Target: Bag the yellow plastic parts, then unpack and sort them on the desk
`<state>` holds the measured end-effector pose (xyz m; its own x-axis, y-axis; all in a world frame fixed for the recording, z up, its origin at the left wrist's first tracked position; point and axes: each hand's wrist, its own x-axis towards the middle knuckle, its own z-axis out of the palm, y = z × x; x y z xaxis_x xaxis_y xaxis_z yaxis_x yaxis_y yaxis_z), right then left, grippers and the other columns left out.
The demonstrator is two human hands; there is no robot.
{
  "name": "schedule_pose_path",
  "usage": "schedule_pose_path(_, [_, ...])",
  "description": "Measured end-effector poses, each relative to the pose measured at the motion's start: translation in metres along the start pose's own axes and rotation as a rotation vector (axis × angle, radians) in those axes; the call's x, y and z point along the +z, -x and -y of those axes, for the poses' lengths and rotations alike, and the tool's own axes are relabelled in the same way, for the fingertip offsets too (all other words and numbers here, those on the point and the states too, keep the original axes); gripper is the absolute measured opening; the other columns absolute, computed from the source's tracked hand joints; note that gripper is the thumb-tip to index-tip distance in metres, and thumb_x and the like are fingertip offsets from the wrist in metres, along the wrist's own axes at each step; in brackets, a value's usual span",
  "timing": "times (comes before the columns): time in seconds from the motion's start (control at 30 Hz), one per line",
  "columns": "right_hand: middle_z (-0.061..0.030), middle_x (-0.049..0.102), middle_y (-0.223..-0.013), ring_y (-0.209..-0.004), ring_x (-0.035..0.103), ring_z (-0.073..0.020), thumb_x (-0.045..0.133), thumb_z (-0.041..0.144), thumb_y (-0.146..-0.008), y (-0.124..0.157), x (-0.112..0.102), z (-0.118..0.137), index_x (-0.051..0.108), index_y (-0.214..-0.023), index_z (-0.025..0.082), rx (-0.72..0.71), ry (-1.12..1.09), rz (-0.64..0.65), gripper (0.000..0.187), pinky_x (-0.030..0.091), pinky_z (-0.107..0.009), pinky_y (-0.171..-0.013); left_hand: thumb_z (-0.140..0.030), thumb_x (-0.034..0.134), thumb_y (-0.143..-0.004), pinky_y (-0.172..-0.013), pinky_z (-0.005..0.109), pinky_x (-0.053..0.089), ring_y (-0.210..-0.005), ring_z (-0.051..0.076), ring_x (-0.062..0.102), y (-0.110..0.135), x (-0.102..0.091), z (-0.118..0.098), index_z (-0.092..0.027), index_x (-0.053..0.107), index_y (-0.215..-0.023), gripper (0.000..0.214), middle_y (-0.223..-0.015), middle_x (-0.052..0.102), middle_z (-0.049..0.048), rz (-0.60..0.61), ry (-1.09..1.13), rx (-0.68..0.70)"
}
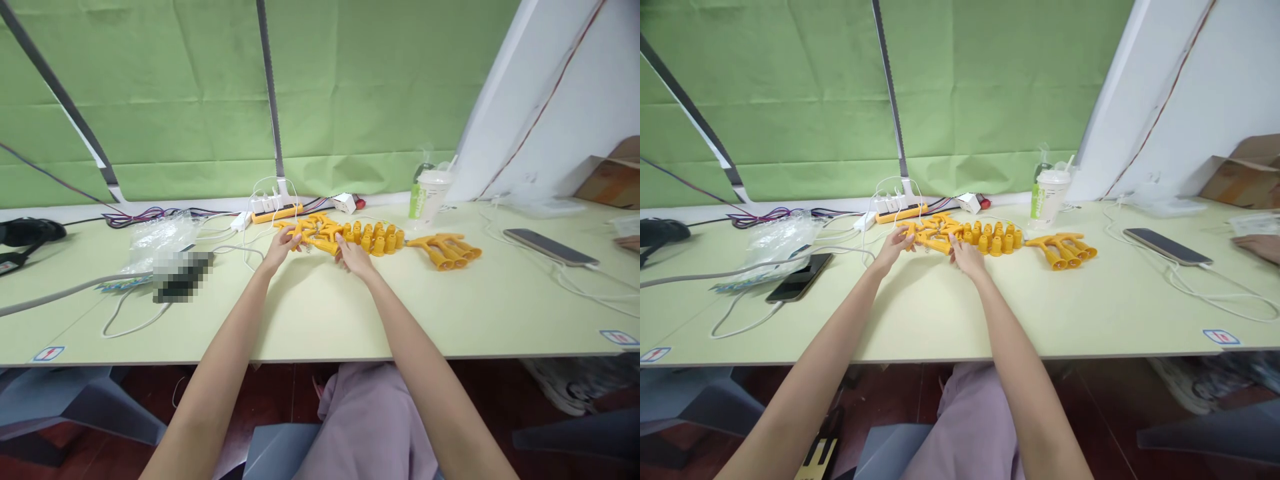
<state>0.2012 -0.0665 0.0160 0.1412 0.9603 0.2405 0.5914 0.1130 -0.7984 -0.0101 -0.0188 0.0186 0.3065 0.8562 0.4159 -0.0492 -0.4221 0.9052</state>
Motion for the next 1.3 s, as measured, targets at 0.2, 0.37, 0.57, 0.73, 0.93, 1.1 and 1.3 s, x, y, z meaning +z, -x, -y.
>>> schedule_pose_path(0.2, [-0.0104, 0.064, -0.107, -0.097, 0.054, -0.0229, 0.035, 0.041, -0.093, 0.018, -0.006, 0.023, 0.06, -0.107, 0.018, -0.481, 0.466, -0.429, 0.037, 0.036, -0.033, -0.08, -0.052, 0.067, -0.07, -0.063, 0.029, 0.046, -0.054, 0.011, 0.057, 0.002, 0.008, -0.007, -0.015, 0.055, -0.096, 0.047, -0.071, 0.067, 0.003, -0.039, 0.035, -0.039])
schedule_pose_path(0.37, [-0.0098, 0.068, -0.1, -0.095, 0.052, -0.0234, 0.045, 0.035, -0.091, 0.028, 0.011, 0.032, 0.062, -0.108, 0.018, -0.693, 0.738, -0.276, 0.029, 0.028, -0.039, -0.091, -0.052, 0.07, -0.066, -0.061, 0.029, 0.047, -0.054, 0.012, 0.057, 0.005, 0.021, -0.009, -0.015, 0.056, -0.092, 0.047, -0.07, 0.065, 0.0022, -0.001, 0.033, -0.077])
schedule_pose_path(0.57, [-0.0055, 0.071, -0.089, -0.089, 0.053, -0.0213, 0.048, 0.03, -0.091, 0.024, 0.012, 0.027, 0.066, -0.101, 0.021, -0.629, 0.763, -0.305, 0.022, 0.024, -0.04, -0.093, -0.056, 0.05, -0.08, -0.07, 0.032, 0.049, -0.067, 0.015, 0.062, 0.003, 0.019, 0.003, -0.016, 0.057, -0.104, 0.047, -0.085, 0.066, 0.0061, -0.001, -0.026, -0.091])
schedule_pose_path(0.73, [-0.0094, 0.071, -0.092, -0.088, 0.054, -0.0228, 0.046, 0.033, -0.091, 0.012, -0.043, 0.007, 0.068, -0.101, 0.02, -0.266, 0.731, -0.589, 0.027, 0.025, -0.041, -0.089, -0.044, 0.049, -0.083, -0.085, 0.037, 0.047, -0.095, 0.021, 0.06, -0.002, -0.005, 0.029, -0.018, 0.056, -0.106, 0.036, -0.106, 0.062, 0.0095, -0.202, -0.424, -0.057])
schedule_pose_path(0.93, [-0.0163, 0.069, -0.084, -0.087, 0.058, -0.0285, 0.047, 0.026, -0.087, 0.01, -0.108, -0.049, 0.07, -0.093, 0.012, 0.26, 0.931, -0.571, 0.028, 0.028, -0.042, -0.081, -0.025, 0.052, -0.081, -0.1, 0.048, 0.037, -0.128, 0.031, 0.038, 0.001, -0.015, 0.044, -0.024, 0.054, -0.122, 0.041, -0.138, 0.043, 0.0113, -0.168, -1.058, -0.069])
schedule_pose_path(1.1, [-0.0207, 0.066, -0.08, -0.079, 0.059, -0.0303, 0.045, 0.018, -0.084, 0.01, -0.115, -0.081, 0.07, -0.088, 0.006, 0.302, 1.02, -0.471, 0.028, 0.031, -0.043, -0.074, -0.029, 0.05, -0.085, -0.104, 0.052, 0.029, -0.131, 0.031, 0.035, 0.006, -0.01, 0.036, -0.029, 0.049, -0.129, 0.044, -0.142, 0.041, 0.0092, 0.026, -1.161, -0.143])
schedule_pose_path(1.3, [-0.0244, 0.063, -0.091, -0.086, 0.055, -0.0343, 0.039, 0.018, -0.085, 0.002, -0.125, -0.108, 0.067, -0.094, 0.008, 0.193, 1.07, -0.61, 0.031, 0.031, -0.046, -0.072, -0.01, 0.044, -0.081, -0.098, 0.044, 0.036, -0.121, 0.027, 0.045, 0.008, -0.014, 0.028, -0.026, 0.05, -0.126, 0.048, -0.135, 0.049, 0.0087, 0.009, -1.182, -0.135])
